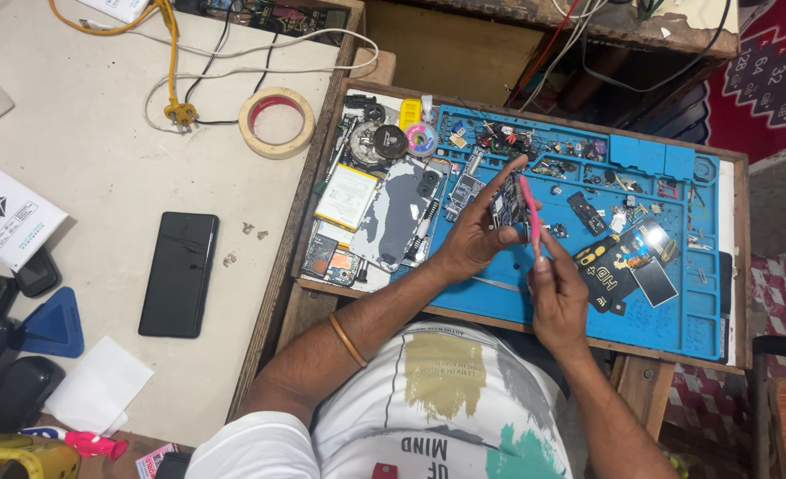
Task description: The person holds a small circuit board in the left hand and repeatedly brushes its surface with a pink toothbrush in the right hand. The board is rotated and repositioned to access different areas while the brushing continues throughout the clip.
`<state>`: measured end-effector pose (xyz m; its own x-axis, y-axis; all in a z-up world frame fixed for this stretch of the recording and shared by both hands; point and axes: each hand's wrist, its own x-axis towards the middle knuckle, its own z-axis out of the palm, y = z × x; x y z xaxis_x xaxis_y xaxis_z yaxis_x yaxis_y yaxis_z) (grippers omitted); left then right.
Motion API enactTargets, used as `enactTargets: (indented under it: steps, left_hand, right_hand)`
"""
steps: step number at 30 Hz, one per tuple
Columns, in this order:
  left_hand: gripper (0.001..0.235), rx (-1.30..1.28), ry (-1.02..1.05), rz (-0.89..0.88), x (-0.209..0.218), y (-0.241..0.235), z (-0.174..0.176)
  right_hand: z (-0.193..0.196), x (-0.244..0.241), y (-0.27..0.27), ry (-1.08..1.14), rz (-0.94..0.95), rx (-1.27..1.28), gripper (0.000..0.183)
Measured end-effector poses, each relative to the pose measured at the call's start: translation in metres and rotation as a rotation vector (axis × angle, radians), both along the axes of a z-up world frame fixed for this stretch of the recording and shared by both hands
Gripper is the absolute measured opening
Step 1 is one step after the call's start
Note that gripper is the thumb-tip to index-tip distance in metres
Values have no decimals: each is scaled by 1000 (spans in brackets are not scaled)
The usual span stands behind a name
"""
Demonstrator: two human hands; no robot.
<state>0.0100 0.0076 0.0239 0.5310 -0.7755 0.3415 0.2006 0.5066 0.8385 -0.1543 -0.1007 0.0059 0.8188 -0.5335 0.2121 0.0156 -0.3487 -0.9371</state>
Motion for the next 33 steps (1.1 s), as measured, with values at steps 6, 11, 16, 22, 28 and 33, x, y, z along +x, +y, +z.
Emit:
enactTargets:
  steps: [6,11,16,22,28,33]
  left_hand:
    - [115,9,-51,4,2,1,-5]
    - [120,36,-74,-18,-1,-2,-6]
    - [124,-34,100,-79,2,1,-1]
    - [124,-56,96,-83,-2,-3,-2]
    - [119,-64,-16,-44,-9,-9,-8]
    - [112,-28,-24,-142,-15,-7,-7]
  right_hand:
    - [3,0,2,-54,50,-131,41]
    - [5,1,-1,-6,-43,-143,43]
    - [7,0,5,-11,25,-221,40]
    - [14,6,-5,-190,-93,173,46]
    - [8,5,-10,-101,-61,273,35]
    - [-1,-1,-20,7,32,344,36]
